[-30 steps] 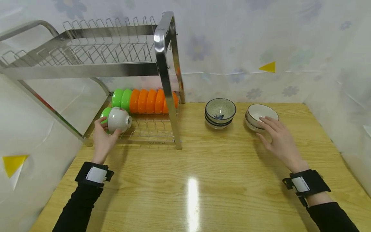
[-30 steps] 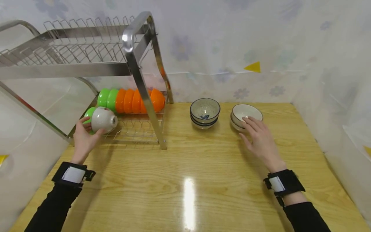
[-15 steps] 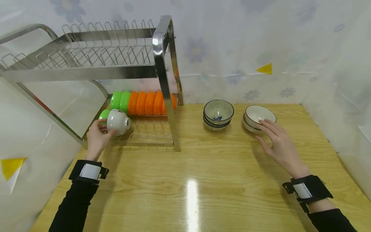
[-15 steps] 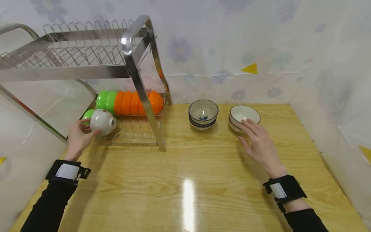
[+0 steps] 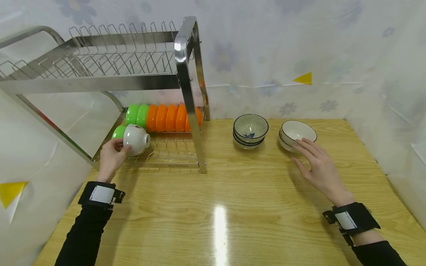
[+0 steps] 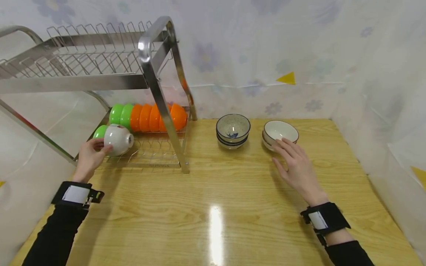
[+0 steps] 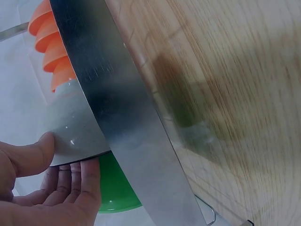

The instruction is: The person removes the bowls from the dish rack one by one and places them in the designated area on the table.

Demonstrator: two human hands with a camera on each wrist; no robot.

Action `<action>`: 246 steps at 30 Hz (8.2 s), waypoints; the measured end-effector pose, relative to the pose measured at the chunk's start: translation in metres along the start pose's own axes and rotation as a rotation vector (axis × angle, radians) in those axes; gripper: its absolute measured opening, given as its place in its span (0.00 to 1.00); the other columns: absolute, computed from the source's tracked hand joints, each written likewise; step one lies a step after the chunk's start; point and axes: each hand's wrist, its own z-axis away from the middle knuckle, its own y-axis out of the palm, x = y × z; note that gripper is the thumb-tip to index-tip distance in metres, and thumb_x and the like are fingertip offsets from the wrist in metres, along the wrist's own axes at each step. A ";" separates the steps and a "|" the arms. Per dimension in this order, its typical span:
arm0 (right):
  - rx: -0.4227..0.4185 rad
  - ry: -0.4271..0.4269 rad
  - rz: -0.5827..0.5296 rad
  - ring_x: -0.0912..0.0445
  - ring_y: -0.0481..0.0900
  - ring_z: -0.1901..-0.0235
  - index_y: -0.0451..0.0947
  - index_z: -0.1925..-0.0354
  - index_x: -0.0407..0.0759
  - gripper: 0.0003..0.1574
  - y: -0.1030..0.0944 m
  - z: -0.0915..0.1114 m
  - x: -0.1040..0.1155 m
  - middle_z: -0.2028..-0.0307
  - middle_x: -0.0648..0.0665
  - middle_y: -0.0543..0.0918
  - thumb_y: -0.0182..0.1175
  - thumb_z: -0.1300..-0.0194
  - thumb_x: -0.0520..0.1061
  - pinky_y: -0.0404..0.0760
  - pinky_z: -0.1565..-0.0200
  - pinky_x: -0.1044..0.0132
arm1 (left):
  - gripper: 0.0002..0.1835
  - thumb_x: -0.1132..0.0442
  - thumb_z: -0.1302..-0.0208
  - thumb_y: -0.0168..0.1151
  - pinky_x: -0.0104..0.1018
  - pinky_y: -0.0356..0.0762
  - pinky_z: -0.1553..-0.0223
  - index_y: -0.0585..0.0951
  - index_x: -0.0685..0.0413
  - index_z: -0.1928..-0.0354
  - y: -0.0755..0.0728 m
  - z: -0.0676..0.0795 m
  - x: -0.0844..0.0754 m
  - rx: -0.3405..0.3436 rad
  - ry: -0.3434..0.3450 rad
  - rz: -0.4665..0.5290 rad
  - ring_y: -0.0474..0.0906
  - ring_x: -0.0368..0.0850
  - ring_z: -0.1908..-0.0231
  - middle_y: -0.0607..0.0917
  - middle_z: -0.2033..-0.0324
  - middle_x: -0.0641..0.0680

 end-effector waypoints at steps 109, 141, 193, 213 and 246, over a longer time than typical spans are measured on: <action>0.139 0.102 -0.319 0.50 0.81 0.59 0.84 0.60 0.36 0.16 0.040 0.021 0.031 0.62 0.42 0.86 0.69 0.51 0.29 0.79 0.56 0.51 | 0.14 0.78 0.35 0.54 0.19 0.77 0.59 0.72 0.77 0.49 0.057 0.085 -0.053 0.116 0.348 0.547 0.77 0.39 0.59 0.79 0.53 0.71; 0.100 0.085 -0.447 0.40 0.75 0.48 0.79 0.51 0.33 0.30 0.049 0.014 0.043 0.49 0.31 0.79 0.70 0.56 0.25 0.62 0.38 0.74 | 0.15 0.86 0.42 0.55 0.20 0.76 0.56 0.73 0.78 0.51 0.065 0.090 -0.062 0.149 0.558 0.561 0.77 0.40 0.58 0.80 0.58 0.69; 0.002 -0.369 -0.349 0.51 0.73 0.66 0.76 0.68 0.36 0.19 0.006 -0.041 0.088 0.71 0.45 0.78 0.56 0.32 0.52 0.77 0.66 0.54 | 0.30 0.75 0.38 0.58 0.50 0.55 0.32 0.65 0.62 0.33 0.119 0.122 -0.133 0.516 1.049 0.238 0.53 0.56 0.31 0.63 0.33 0.61; -0.005 -0.013 0.013 0.45 0.74 0.76 0.77 0.70 0.31 0.15 -0.020 -0.038 -0.036 0.76 0.36 0.81 0.71 0.58 0.26 0.72 0.64 0.47 | 0.28 0.83 0.42 0.57 0.68 0.43 0.34 0.69 0.68 0.38 0.073 0.093 -0.076 0.188 0.791 0.273 0.47 0.60 0.30 0.68 0.36 0.67; 0.014 -0.019 0.031 0.35 0.64 0.38 0.75 0.44 0.28 0.29 -0.002 -0.023 -0.022 0.42 0.27 0.73 0.65 0.43 0.38 0.62 0.39 0.36 | 0.42 0.61 0.36 0.61 0.54 0.53 0.33 0.49 0.60 0.27 0.014 0.008 0.010 -0.183 -0.096 0.215 0.53 0.58 0.33 0.55 0.31 0.64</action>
